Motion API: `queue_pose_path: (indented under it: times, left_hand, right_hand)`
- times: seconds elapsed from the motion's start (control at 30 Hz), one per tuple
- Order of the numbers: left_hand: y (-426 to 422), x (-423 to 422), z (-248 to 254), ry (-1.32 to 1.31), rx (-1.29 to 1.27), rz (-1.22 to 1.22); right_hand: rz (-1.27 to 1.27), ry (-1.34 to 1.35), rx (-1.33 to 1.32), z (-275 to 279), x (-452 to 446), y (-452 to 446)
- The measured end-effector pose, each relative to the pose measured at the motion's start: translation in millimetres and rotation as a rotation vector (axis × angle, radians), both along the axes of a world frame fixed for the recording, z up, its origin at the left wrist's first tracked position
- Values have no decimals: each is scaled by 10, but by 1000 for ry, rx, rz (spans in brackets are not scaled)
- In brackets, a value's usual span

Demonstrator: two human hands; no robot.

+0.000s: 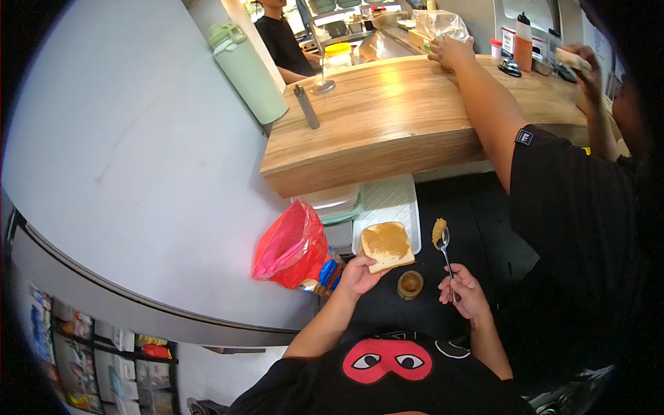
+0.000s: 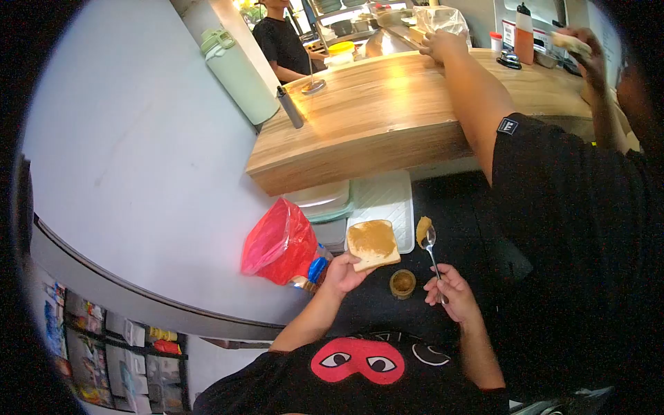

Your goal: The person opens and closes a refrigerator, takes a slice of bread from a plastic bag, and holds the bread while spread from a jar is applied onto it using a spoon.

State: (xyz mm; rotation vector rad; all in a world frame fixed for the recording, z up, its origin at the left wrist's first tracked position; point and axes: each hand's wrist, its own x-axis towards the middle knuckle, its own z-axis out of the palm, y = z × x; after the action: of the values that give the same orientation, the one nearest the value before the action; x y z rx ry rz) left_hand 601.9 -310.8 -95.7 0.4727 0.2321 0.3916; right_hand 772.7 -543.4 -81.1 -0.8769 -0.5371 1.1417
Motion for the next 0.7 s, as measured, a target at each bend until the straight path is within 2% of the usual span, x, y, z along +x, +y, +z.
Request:
queue_pose_path:
  times: [0.2,0.33,0.53,0.63,0.7]
  left_hand:
    - [-125,-8,69,-116,-96,-131]
    - [-178,-15,203,-115,-102,-162]
    - [-213,-20,366,-167,-6,-140]
    - [-203,-30,403,-210,-196,-172]
    - [-252,-21,562,-212,-124,-136]
  right_hand:
    - [-29,-203,-109,93,-26,115]
    - [-133,-447,-200,54,20,159]
    - [-221,-573,-217,224,51,273]
    - [-238,-611,-207,367,37,286]
    - [-245,-600,-169,356,71,284]
